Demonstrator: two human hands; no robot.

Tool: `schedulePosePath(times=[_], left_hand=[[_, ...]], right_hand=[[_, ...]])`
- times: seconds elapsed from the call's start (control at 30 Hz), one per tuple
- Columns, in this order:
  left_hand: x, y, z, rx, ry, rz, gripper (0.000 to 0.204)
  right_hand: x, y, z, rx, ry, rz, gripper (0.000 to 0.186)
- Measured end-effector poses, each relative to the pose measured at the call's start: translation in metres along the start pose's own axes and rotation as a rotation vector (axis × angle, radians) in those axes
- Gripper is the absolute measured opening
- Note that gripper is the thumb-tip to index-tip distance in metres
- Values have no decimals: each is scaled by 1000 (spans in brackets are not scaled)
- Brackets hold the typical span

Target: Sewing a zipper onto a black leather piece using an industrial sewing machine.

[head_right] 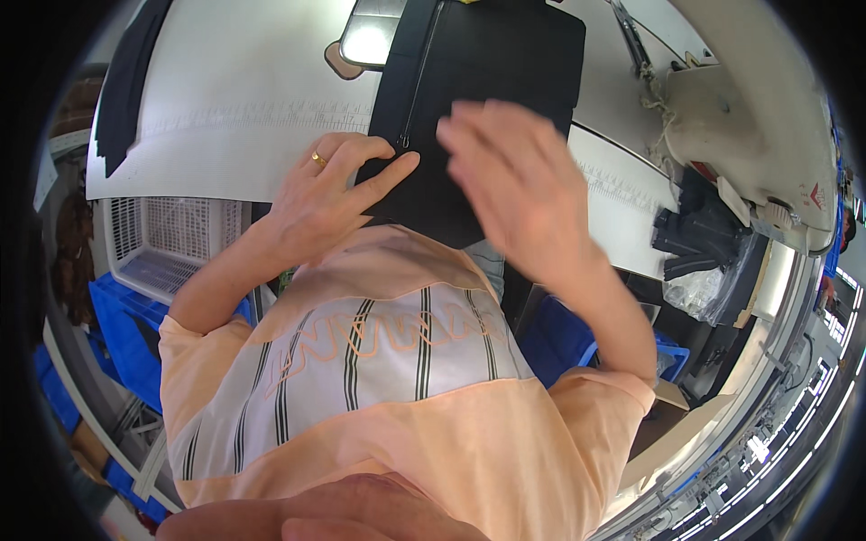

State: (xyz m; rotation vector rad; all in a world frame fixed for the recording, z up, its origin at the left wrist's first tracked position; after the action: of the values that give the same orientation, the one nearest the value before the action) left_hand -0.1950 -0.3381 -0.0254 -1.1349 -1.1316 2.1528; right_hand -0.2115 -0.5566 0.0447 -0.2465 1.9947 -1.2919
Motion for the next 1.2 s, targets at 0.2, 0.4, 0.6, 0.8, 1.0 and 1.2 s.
schedulePosePath(times=[0.2,0.4,0.6,0.8,1.0,1.2], left_hand=[[-3,-4,0,6,18,-8,45],[-1,-2,-1,5,30,-17,44],[5,-5,0,-36,37,16,45],[10,-8,0,37,-2,-13,49],[-3,-21,-15,197,10,-111,42],[-57,-14,-73,-34,-9,-31,30]], right_hand=[[0,69,75,188,12,-55,40],[-8,60,54,246,54,-66,43],[21,44,0,37,20,-147,50],[40,49,-11,46,50,-150,49],[26,48,-14,121,25,-165,45],[27,50,-10,70,4,-155,44]])
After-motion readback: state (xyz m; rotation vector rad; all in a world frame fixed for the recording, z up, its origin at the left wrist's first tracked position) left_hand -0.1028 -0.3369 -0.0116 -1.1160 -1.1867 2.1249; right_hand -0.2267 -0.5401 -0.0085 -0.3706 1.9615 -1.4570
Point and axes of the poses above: each hand's wrist, its own x-axis away from the middle knuckle, its own y-axis out of the palm, z = x × y, the point moved 1 cm from there along -x, towards the middle knuckle, and after that the axes turned 3 degrees about -y, right-handed, at the moved point
